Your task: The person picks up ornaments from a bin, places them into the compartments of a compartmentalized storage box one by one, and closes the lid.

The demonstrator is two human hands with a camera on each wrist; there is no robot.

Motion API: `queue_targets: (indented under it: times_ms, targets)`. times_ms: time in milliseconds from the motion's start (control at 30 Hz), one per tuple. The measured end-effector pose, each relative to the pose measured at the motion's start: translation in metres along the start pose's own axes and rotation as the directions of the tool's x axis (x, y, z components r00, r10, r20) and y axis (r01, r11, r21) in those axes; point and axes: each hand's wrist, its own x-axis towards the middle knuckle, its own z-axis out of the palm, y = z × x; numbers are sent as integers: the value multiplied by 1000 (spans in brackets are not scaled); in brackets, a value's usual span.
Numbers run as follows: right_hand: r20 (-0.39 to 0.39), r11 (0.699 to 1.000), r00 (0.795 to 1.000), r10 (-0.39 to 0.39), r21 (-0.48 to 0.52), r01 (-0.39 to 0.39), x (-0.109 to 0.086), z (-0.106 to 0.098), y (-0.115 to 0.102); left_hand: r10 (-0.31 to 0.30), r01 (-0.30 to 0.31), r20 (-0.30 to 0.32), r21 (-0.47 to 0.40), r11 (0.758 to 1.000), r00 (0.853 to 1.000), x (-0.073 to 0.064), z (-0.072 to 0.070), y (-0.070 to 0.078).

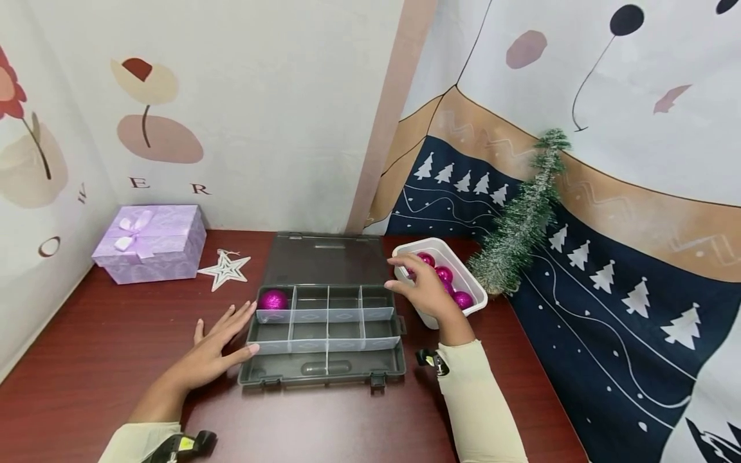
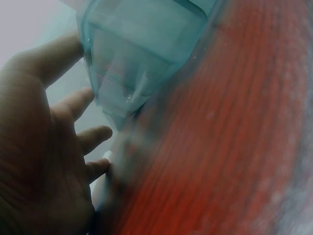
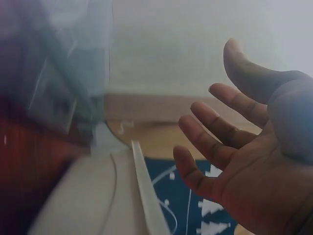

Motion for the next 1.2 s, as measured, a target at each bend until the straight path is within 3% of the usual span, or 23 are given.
queue_targets:
  times_ms: [267,833,1200]
  targets:
    - [-115,995,989,-96,-30,93,-13,-25,32,0,0,-2,0,1000,1000,1,1,-1]
    - [-167,987,981,100,-107,-119,-34,-53,75,10,-10,-7,-6,1000,1000,0,-1,-1]
    - [-167,949,977,130,-263,-172,-31,-48,84,7,-8,-6,-13,1000,1000,-1,-1,-1]
